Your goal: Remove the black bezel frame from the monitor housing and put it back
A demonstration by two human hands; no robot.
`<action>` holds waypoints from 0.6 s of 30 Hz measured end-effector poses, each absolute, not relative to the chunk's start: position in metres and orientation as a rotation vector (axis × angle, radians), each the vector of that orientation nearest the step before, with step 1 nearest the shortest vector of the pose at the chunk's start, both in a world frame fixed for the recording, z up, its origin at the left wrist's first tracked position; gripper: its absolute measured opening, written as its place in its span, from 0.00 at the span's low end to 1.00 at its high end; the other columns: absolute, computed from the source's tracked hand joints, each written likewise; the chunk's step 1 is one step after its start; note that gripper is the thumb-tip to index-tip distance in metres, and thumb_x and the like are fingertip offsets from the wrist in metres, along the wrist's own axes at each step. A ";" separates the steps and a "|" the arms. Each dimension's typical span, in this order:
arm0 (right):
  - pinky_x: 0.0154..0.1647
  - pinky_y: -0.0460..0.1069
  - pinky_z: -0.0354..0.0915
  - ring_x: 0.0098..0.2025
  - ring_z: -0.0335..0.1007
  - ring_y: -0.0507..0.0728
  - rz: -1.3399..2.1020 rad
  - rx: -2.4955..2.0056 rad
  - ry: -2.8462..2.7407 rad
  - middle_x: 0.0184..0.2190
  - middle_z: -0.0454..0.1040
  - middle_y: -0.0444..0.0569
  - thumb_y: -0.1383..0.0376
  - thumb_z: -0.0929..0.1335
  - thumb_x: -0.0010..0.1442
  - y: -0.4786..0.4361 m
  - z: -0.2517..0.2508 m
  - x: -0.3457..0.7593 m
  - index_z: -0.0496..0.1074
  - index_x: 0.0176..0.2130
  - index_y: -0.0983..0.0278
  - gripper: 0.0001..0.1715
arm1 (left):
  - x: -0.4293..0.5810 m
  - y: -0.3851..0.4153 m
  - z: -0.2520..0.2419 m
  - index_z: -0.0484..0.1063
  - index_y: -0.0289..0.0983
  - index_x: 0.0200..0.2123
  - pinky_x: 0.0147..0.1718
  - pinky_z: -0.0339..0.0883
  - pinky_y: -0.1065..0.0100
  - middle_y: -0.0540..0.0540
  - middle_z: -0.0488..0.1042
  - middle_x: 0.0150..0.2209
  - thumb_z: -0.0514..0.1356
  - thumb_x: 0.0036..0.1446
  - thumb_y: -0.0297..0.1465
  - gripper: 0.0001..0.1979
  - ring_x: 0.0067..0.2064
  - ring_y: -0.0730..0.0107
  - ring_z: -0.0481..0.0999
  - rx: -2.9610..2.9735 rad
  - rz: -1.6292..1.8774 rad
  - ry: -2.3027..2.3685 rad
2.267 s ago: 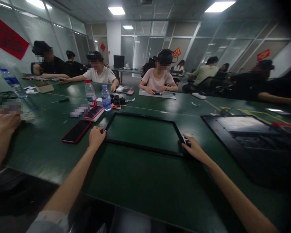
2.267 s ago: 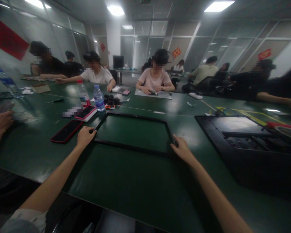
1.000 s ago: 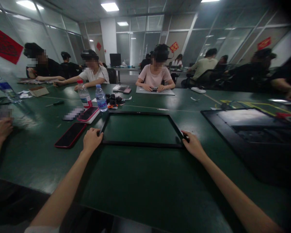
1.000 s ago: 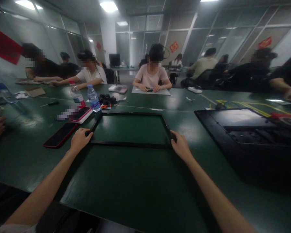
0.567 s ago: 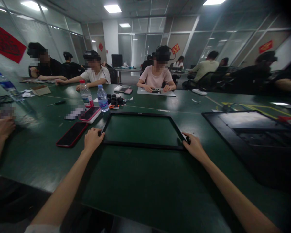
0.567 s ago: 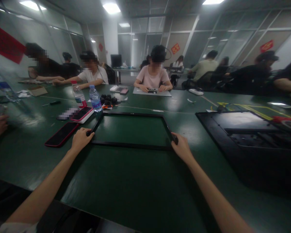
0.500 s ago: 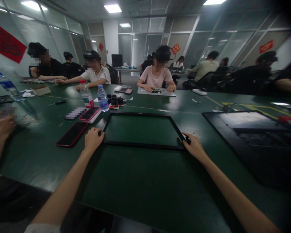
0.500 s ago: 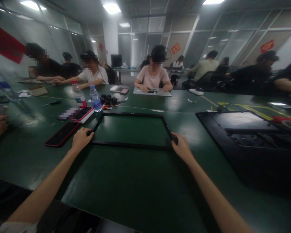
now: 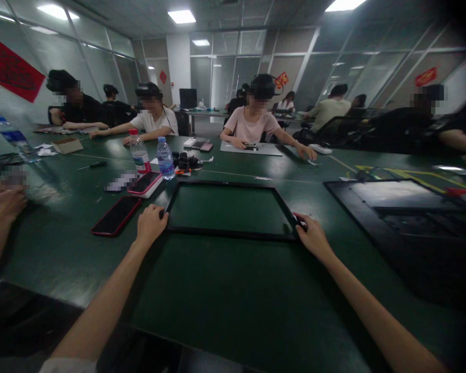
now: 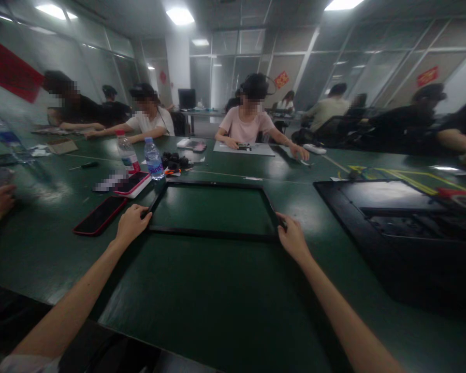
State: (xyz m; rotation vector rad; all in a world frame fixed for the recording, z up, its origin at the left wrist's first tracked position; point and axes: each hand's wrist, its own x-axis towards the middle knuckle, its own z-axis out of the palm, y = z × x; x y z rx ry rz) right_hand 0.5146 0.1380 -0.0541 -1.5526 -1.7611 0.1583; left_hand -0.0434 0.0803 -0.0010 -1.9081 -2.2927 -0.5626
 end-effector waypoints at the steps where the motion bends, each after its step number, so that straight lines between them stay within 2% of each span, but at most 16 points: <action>1: 0.59 0.64 0.67 0.53 0.72 0.66 0.152 -1.564 -1.763 0.48 0.77 0.57 0.63 0.64 0.56 0.138 -0.054 0.515 0.74 0.57 0.64 0.30 | -0.043 0.080 -0.001 0.79 0.37 0.50 0.48 0.71 0.55 0.37 0.76 0.52 0.53 0.67 0.40 0.19 0.53 0.50 0.76 -1.907 -0.560 -2.292; 5: 0.58 0.64 0.67 0.50 0.74 0.66 0.145 -1.571 -1.763 0.45 0.78 0.57 0.63 0.65 0.55 0.138 -0.051 0.514 0.75 0.54 0.64 0.28 | -0.043 0.081 -0.002 0.78 0.37 0.51 0.49 0.71 0.53 0.36 0.75 0.53 0.54 0.67 0.41 0.19 0.53 0.48 0.75 -1.899 -0.557 -2.310; 9: 0.58 0.64 0.67 0.53 0.73 0.66 0.123 -1.551 -1.742 0.50 0.77 0.59 0.62 0.64 0.56 0.136 -0.047 0.512 0.75 0.54 0.65 0.28 | -0.041 0.079 -0.001 0.73 0.36 0.57 0.49 0.70 0.50 0.34 0.73 0.55 0.53 0.67 0.40 0.22 0.55 0.45 0.72 -1.861 -0.649 -2.268; 13: 0.59 0.65 0.64 0.55 0.71 0.67 -0.001 -1.595 -1.692 0.50 0.77 0.60 0.63 0.62 0.57 0.134 -0.044 0.520 0.74 0.55 0.65 0.28 | -0.034 0.075 0.004 0.73 0.39 0.57 0.52 0.69 0.47 0.35 0.71 0.58 0.53 0.68 0.41 0.21 0.58 0.45 0.70 -2.030 -0.751 -2.160; 16: 0.62 0.65 0.59 0.56 0.69 0.68 -0.179 -1.724 -1.631 0.51 0.76 0.65 0.64 0.60 0.59 0.129 -0.036 0.539 0.73 0.55 0.68 0.29 | -0.028 0.069 0.007 0.74 0.44 0.58 0.56 0.65 0.43 0.38 0.70 0.62 0.55 0.67 0.47 0.22 0.64 0.45 0.64 -2.272 -0.786 -2.014; 18: 0.61 0.67 0.56 0.57 0.67 0.72 -0.294 -1.821 -1.579 0.51 0.74 0.71 0.64 0.59 0.61 0.120 -0.027 0.555 0.72 0.57 0.72 0.30 | -0.024 0.064 0.008 0.73 0.46 0.59 0.60 0.60 0.39 0.40 0.70 0.63 0.57 0.64 0.52 0.26 0.66 0.45 0.63 -2.466 -0.744 -1.923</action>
